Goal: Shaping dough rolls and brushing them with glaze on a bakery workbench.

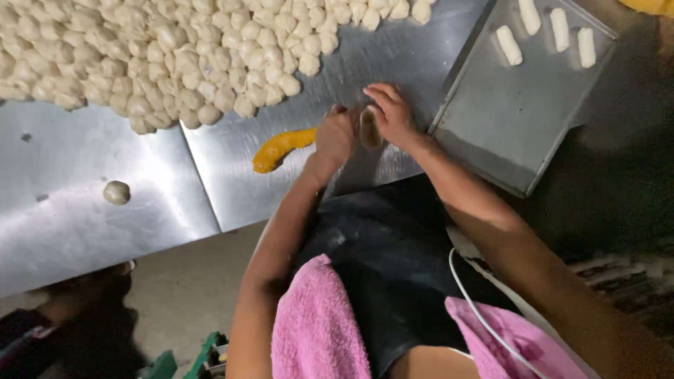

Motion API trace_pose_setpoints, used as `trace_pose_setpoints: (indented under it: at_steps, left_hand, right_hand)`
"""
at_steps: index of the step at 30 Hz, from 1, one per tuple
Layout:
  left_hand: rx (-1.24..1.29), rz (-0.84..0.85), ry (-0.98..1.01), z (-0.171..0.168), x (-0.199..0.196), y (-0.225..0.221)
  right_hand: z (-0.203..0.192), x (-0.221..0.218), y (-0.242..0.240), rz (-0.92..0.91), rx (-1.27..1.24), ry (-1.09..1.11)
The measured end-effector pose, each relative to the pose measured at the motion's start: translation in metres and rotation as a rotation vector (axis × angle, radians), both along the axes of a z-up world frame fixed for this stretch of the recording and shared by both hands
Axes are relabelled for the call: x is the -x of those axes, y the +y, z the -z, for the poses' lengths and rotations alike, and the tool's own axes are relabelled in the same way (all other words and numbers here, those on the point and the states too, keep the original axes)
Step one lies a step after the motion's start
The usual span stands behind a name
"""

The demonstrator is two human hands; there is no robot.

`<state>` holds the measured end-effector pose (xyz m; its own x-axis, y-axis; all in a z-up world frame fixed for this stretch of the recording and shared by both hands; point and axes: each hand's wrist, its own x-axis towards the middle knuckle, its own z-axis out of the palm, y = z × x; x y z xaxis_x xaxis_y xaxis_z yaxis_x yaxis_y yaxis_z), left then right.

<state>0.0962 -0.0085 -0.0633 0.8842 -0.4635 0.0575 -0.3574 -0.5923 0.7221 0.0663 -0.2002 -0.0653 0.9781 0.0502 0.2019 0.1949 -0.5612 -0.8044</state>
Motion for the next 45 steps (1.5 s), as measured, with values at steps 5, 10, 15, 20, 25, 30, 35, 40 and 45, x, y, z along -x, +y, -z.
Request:
trace_pose_setpoints:
  at_steps: [5, 10, 15, 20, 25, 30, 35, 40, 45]
  left_hand:
    - [0.033, 0.046, 0.037, 0.024, -0.011, -0.023]
    - [-0.045, -0.001, 0.093, 0.006, -0.006, -0.033]
    - [-0.117, -0.125, -0.010, 0.006, -0.008, -0.043]
    - [-0.062, 0.032, -0.026, 0.011, -0.011, -0.029]
    - [-0.147, -0.005, -0.066, 0.003, 0.005, -0.037]
    - [-0.129, 0.000, -0.066, -0.019, 0.003, -0.029]
    - [-0.181, 0.045, -0.015, -0.002, 0.017, -0.029]
    - [-0.203, 0.011, 0.003, -0.012, 0.014, -0.032]
    - [-0.196, 0.061, 0.002, -0.016, 0.018, -0.023]
  right_hand:
    - [-0.006, 0.011, -0.027, -0.111, 0.400, -0.106]
    - [0.020, 0.015, -0.030, -0.079, -0.005, 0.102]
    - [-0.010, 0.010, -0.022, 0.138, 0.208, 0.194]
    - [0.002, 0.002, -0.041, -0.113, 0.239, 0.004]
    - [0.005, 0.011, -0.023, -0.012, 0.398, 0.081]
    - [-0.013, 0.008, -0.028, -0.043, 0.282, -0.025]
    - [0.000, 0.019, -0.026, -0.152, 0.275, 0.082]
    - [-0.008, 0.024, -0.014, 0.045, 0.429, 0.156]
    - [0.008, 0.026, -0.033, -0.187, 0.300, 0.020]
